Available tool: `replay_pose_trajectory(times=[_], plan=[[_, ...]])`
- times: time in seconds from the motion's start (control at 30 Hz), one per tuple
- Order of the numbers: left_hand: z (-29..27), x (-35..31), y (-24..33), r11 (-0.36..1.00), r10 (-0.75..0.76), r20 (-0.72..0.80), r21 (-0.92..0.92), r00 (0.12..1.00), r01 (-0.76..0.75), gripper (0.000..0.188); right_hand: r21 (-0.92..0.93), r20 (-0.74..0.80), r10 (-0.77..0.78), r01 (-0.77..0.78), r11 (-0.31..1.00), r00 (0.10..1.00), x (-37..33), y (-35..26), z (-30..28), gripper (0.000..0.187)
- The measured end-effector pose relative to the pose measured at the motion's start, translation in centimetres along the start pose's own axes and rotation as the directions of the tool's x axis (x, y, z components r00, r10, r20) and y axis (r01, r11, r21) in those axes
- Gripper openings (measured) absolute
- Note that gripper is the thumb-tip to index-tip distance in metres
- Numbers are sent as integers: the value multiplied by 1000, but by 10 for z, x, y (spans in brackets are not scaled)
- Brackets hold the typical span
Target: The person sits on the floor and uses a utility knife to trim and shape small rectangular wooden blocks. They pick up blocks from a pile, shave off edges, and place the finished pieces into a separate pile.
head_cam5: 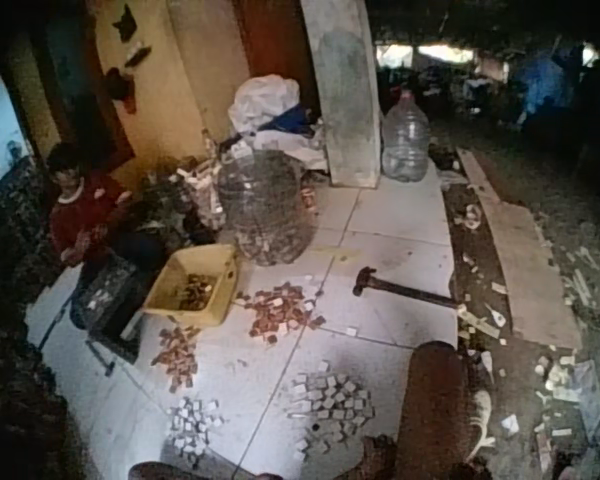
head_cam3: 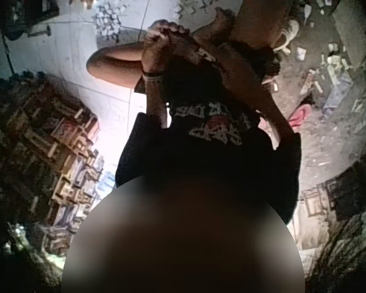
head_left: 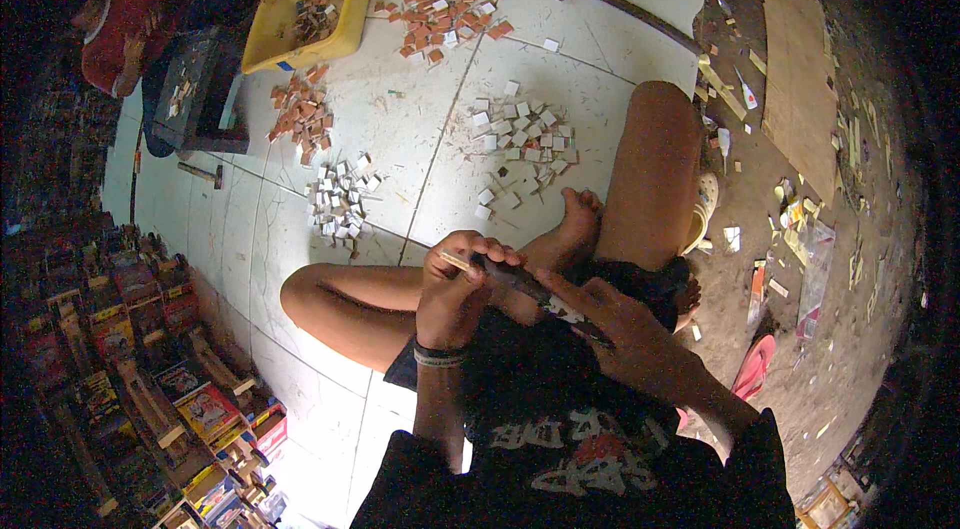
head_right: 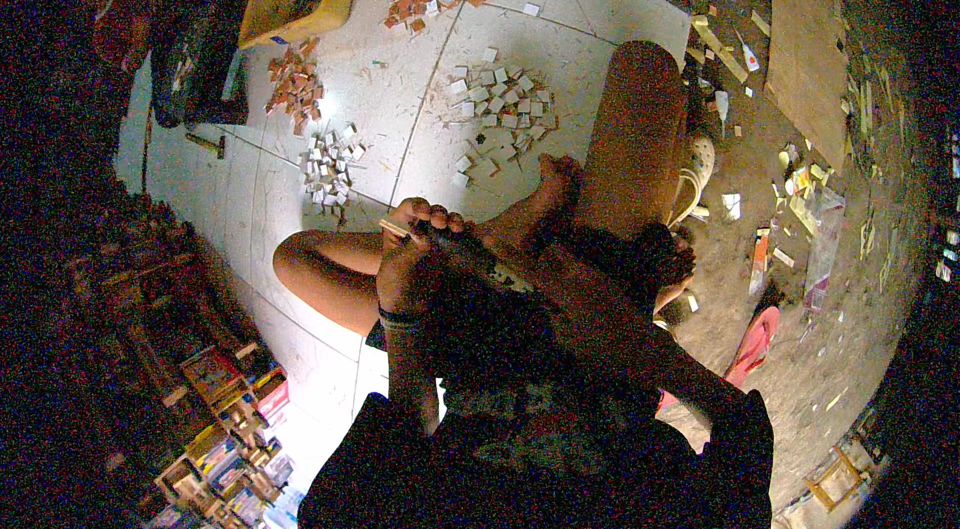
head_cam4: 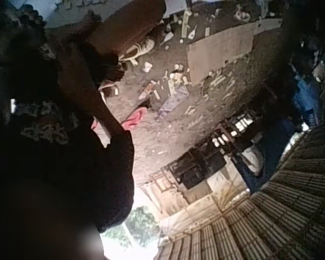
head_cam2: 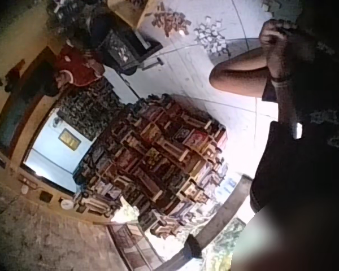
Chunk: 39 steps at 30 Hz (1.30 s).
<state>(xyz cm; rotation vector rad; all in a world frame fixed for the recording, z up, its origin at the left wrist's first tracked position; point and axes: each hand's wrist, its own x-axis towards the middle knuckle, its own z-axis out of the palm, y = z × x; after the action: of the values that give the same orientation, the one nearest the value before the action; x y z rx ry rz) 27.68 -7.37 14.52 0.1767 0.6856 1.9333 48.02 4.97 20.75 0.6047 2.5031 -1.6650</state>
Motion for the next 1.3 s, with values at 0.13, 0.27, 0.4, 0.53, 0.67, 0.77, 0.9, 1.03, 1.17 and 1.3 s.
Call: replay_pose_trajectory(times=[0.13,0.27,0.4,0.53,0.67,0.77,0.9,1.03,1.17,1.3], plan=[[9,-3,14,993,18,-9,113,1000,-17,25,-3,-48,-63,63,998,997,-4,15,9,75],[10,7,30,981,2,106,194,994,-23,24,48,-24,-48,49,998,999,-7,25,16,70],[10,14,18,989,-38,-53,140,998,45,21,460,53,51,-70,885,997,-6,22,23,72],[8,14,-6,994,-31,-57,105,998,37,23,760,136,162,-208,616,977,-8,14,28,78],[5,8,-14,962,-58,-183,251,981,103,23,799,131,120,-177,574,984,-9,14,31,80],[7,8,-18,985,-29,-155,164,987,55,21,759,119,161,-194,622,980,-10,15,33,82],[12,6,-18,996,10,-116,85,993,0,18,804,123,140,-181,566,982,-9,15,34,82],[13,5,-15,998,-41,-144,45,989,48,19,856,127,67,-144,497,990,-4,13,36,74],[15,4,-16,998,8,-107,55,994,-2,18,850,127,55,-137,508,990,-3,15,38,70],[14,5,-16,995,-1,-114,95,993,12,16,688,111,75,-132,714,991,-4,16,36,70]])
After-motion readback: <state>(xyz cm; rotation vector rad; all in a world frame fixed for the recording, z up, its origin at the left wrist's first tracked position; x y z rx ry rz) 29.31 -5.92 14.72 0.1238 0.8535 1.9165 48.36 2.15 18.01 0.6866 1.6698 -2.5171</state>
